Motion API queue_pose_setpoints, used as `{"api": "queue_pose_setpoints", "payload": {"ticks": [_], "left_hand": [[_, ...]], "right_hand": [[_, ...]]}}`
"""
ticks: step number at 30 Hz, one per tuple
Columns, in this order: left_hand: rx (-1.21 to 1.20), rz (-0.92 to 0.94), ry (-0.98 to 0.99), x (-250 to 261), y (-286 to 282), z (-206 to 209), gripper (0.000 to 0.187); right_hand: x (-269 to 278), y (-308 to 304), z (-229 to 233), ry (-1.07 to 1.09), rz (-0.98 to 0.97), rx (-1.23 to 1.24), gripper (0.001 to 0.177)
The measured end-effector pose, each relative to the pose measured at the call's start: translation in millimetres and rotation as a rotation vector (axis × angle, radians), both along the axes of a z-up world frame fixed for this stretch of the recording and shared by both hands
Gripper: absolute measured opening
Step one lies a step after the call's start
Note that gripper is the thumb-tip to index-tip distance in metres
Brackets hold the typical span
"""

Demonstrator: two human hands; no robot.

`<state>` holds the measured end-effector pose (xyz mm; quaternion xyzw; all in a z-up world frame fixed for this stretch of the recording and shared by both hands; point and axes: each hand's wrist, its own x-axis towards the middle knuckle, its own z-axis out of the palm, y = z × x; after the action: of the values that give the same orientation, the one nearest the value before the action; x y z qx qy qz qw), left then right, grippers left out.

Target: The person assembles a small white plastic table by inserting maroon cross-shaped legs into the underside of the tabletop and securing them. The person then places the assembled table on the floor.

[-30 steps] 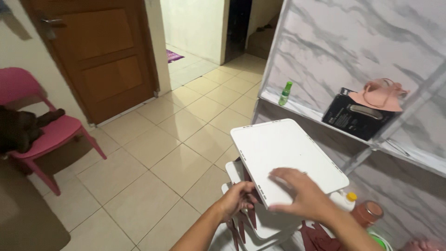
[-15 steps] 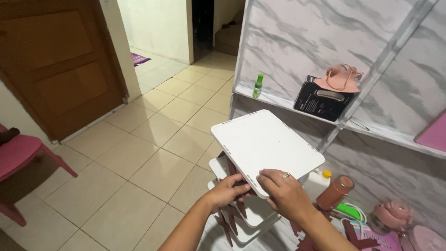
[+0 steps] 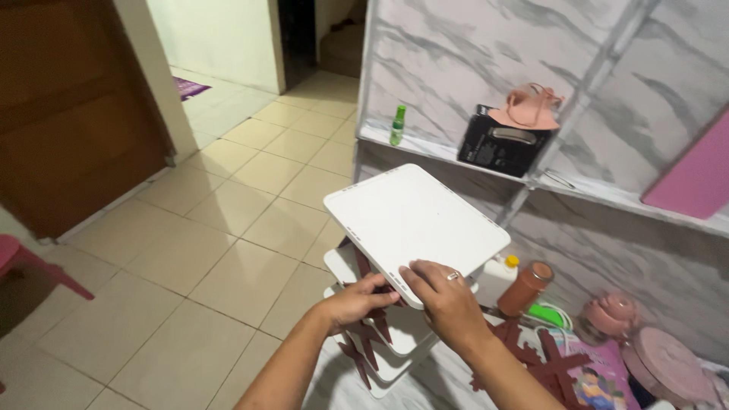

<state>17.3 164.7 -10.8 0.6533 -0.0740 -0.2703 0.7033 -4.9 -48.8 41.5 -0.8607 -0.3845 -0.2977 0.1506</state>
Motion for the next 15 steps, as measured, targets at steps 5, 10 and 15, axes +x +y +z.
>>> {"api": "queue_pose_setpoints", "payload": {"ticks": [5,10,15], "left_hand": [[-0.041,-0.057,-0.029,4.7,3.7,-4.0,0.042],[-0.043,-0.062,-0.014,4.5,8.3,-4.5,0.041],[-0.035,-0.070,-0.025,3.1,8.5,-3.6,0.041]], "right_hand": [[-5.5,6.5,-0.4,0.051,-0.061,0.030,0.067],[-8.1,10.9,-1.3,0.059,-0.063,0.049,0.067],[-8.7,10.0,-4.0,0.061,-0.073,0.056,0.067]]}}
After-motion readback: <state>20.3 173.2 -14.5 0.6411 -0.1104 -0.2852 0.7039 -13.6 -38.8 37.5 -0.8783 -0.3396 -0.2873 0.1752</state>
